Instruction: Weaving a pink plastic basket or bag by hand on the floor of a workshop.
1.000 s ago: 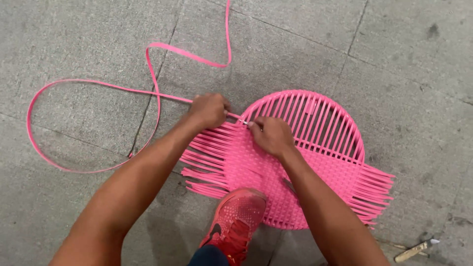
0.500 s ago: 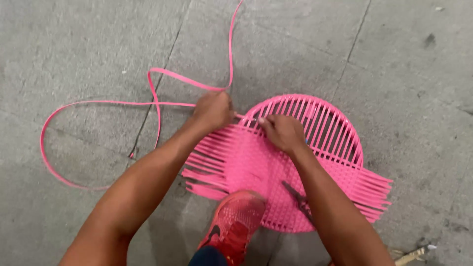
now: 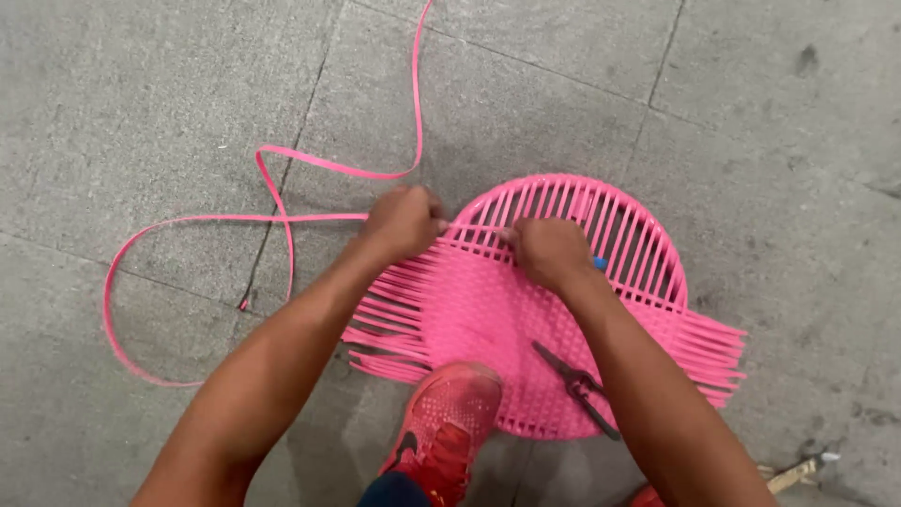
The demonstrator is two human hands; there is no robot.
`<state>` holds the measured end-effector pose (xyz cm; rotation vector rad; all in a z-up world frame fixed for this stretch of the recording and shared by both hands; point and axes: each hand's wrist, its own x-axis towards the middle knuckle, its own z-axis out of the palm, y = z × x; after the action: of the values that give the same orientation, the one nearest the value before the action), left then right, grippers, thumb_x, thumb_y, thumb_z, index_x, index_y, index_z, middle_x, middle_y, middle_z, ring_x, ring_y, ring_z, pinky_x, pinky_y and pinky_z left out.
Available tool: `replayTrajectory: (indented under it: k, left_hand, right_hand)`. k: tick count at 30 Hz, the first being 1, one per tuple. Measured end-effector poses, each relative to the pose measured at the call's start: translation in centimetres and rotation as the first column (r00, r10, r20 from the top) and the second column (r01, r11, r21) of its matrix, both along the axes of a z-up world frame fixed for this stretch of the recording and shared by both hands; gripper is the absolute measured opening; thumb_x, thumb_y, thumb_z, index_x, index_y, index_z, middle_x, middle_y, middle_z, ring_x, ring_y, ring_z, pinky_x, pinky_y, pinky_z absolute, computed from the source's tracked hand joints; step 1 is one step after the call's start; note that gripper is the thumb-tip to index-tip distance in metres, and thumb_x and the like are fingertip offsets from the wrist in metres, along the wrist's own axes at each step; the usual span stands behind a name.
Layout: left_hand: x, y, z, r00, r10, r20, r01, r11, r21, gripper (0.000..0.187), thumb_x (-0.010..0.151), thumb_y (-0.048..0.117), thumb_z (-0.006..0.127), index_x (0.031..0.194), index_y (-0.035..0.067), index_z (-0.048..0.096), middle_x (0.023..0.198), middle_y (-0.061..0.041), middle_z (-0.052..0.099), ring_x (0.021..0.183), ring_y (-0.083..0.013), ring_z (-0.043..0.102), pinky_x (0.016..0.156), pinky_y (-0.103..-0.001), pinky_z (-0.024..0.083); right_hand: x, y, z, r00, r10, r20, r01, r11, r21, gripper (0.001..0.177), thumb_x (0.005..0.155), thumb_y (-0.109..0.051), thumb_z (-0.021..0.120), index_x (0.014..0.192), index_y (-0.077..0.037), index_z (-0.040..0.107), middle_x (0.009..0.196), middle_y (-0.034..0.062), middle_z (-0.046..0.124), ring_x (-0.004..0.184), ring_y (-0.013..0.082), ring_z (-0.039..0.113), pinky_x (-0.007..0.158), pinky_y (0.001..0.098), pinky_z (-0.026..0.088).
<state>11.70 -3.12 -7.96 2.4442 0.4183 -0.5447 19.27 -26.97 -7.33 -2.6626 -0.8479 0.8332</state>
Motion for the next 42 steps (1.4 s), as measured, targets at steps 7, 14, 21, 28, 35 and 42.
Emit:
replayTrajectory:
  k: [7,14,21,28,35,42]
  left_hand:
    - [0.4,2.4,-1.5,0.988,-0.114,-0.102,0.119,0.992,0.037,0.017,0.086,0.025,0.077,0.096,0.011,0.081,0.094,-0.017,0.076,0.088,-0.034,0.075,0.079,-0.048,0.056]
    - [0.0,0.8,-2.1,0.999,-0.039,0.032,0.044,0.987,-0.157,0.021,0.082,0.027,0.079,0.1,0.016,0.081,0.094,-0.013,0.077,0.085,-0.0293,0.075,0.078,-0.044,0.056]
    - [-0.1,0.0,-2.4,0.993,-0.029,0.114,0.026,0.999,0.026,0.018,0.083,0.022,0.078,0.098,0.014,0.082,0.095,-0.013,0.077,0.089,-0.0311,0.074,0.082,-0.046,0.055]
    - [-0.7,0.6,-1.4,0.984,-0.125,0.129,0.123,0.992,0.024,0.018,0.087,0.024,0.077,0.102,0.014,0.081,0.102,-0.013,0.077,0.094,-0.0322,0.073,0.086,-0.047,0.054]
    - [-0.9,-0.8,-1.4,0.98,-0.062,0.192,0.069,0.997,-0.033,0.018,0.085,0.021,0.076,0.102,0.018,0.083,0.101,-0.011,0.077,0.093,-0.0328,0.073,0.087,-0.046,0.054]
    - [-0.2,-0.5,-1.8,0.989,-0.127,0.077,0.104,0.962,0.251,0.015,0.09,0.022,0.074,0.1,0.014,0.081,0.096,-0.016,0.077,0.095,-0.0371,0.071,0.091,-0.052,0.05]
  right_hand:
    - [1.2,-2.3,-0.3,0.996,0.036,0.087,-0.021,0.986,-0.166,0.038,0.099,-0.039,0.054,0.094,-0.008,0.076,0.093,0.0219,0.074,0.088,0.0422,0.072,0.077,0.056,0.056]
    - [0.9,-4.2,-0.8,0.994,0.085,0.063,-0.064,0.958,-0.281,0.038,0.1,-0.037,0.052,0.095,-0.007,0.077,0.094,0.021,0.074,0.091,0.0407,0.073,0.08,0.0552,0.056]
    - [1.1,-6.9,-1.8,0.998,-0.009,0.058,0.003,0.995,0.1,0.042,0.101,-0.04,0.054,0.09,-0.006,0.075,0.087,0.0215,0.073,0.085,0.0436,0.07,0.078,0.0553,0.053]
    - [1.2,-9.1,-1.8,0.993,-0.018,0.12,0.033,0.991,-0.127,0.038,0.099,-0.04,0.056,0.087,-0.009,0.075,0.084,0.0196,0.073,0.082,0.0398,0.072,0.072,0.0553,0.055]
    - [1.4,-10.1,-2.3,0.995,-0.006,0.101,0.033,0.962,-0.271,0.034,0.097,-0.037,0.053,0.088,-0.012,0.075,0.088,0.0187,0.074,0.083,0.0391,0.073,0.072,0.0552,0.056]
    - [2.0,-13.4,-3.0,0.996,-0.054,0.064,0.051,0.998,0.048,0.043,0.103,-0.041,0.052,0.089,-0.007,0.073,0.087,0.0213,0.073,0.084,0.0425,0.07,0.078,0.0547,0.054]
